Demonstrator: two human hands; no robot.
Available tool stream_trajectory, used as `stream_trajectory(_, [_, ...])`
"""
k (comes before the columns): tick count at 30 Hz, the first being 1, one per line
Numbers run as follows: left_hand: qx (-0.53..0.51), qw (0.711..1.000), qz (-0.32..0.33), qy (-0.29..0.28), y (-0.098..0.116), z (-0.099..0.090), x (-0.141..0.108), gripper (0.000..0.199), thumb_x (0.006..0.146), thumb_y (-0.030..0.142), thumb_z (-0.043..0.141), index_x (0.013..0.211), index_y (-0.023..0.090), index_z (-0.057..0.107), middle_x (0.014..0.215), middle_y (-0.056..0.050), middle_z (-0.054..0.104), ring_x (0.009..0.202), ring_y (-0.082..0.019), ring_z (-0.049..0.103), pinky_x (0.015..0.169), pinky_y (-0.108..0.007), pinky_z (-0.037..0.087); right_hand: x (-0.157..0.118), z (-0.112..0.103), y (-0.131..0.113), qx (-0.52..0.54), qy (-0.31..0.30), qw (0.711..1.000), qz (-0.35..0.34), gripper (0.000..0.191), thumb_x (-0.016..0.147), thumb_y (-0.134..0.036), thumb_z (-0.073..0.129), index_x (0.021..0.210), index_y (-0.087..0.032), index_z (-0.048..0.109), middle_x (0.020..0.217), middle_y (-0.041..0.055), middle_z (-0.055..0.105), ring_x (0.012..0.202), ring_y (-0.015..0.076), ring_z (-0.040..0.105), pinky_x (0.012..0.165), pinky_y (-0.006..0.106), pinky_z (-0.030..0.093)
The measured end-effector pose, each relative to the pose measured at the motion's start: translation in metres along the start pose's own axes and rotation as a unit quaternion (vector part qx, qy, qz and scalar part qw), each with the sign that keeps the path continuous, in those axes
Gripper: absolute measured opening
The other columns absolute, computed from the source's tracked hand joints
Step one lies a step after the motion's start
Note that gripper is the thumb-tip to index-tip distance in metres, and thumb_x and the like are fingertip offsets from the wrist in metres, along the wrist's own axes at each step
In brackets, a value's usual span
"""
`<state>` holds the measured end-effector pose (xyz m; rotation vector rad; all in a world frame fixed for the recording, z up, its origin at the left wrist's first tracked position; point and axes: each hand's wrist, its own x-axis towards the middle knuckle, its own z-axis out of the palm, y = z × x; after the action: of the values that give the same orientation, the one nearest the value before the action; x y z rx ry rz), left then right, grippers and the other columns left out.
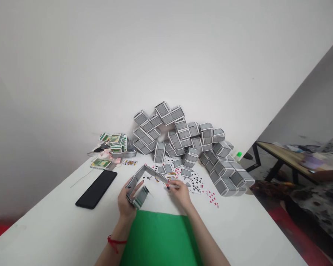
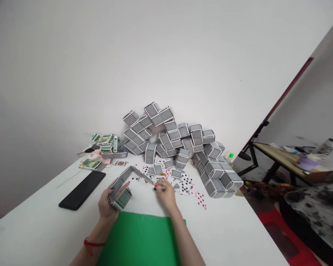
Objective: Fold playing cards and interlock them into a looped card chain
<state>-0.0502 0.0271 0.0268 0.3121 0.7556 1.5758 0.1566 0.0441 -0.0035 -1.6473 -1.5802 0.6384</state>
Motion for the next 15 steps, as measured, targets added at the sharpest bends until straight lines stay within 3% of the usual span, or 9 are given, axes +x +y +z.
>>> stream_trajectory(3, [0.010, 1.000, -0.006, -0.006, -0.004, -0.002, 0.002, 0.055, 0.068, 0.018, 0.042, 0.121, 0.007, 0.045, 0.080, -0.013, 0.070, 0.078, -0.026, 0.065, 0.059, -0.035, 0.055, 0.026, -0.015, 0.013, -0.073, 0.018, 0.997, 0.021, 0.039, 0.062, -0.013, 0.061, 0.101, -0.018, 0.063, 0.113, 0.0100, 0.057, 0.108, 0.0250, 0.047, 0.093, 0.038, 0.032])
stream_trajectory(7, [0.043, 0.999, 0.025, -0.006, -0.009, -0.010, 0.009, 0.051, 0.066, 0.017, 0.044, 0.117, 0.013, 0.050, 0.094, -0.011, 0.068, 0.086, -0.024, 0.064, 0.057, -0.031, 0.055, 0.045, -0.023, 0.018, -0.144, 0.007, 0.988, 0.052, 0.055, 0.053, -0.019, 0.070, 0.107, -0.021, 0.060, 0.113, 0.0103, 0.056, 0.109, 0.0305, 0.043, 0.088, 0.040, 0.032])
stream_trajectory(10, [0.050, 0.998, 0.048, 0.004, -0.011, -0.014, 0.013, 0.047, 0.066, 0.018, 0.045, 0.113, 0.014, 0.053, 0.103, -0.010, 0.065, 0.092, -0.026, 0.062, 0.060, -0.033, 0.055, 0.059, -0.017, 0.013, -0.172, 0.003, 0.983, 0.059, 0.054, 0.051, -0.027, 0.073, 0.103, -0.022, 0.061, 0.112, 0.0103, 0.057, 0.109, 0.0330, 0.041, 0.085, 0.040, 0.033])
stream_trajectory(15, [0.056, 0.996, 0.061, 0.014, -0.013, -0.015, 0.013, 0.044, 0.068, 0.020, 0.045, 0.110, 0.013, 0.054, 0.107, -0.011, 0.063, 0.094, -0.027, 0.061, 0.064, -0.036, 0.055, 0.085, 0.005, -0.002, -0.181, 0.036, 0.980, 0.070, 0.050, 0.066, -0.039, 0.061, 0.108, -0.013, 0.056, 0.106, 0.0164, 0.059, 0.108, 0.0310, 0.044, 0.081, 0.035, 0.035])
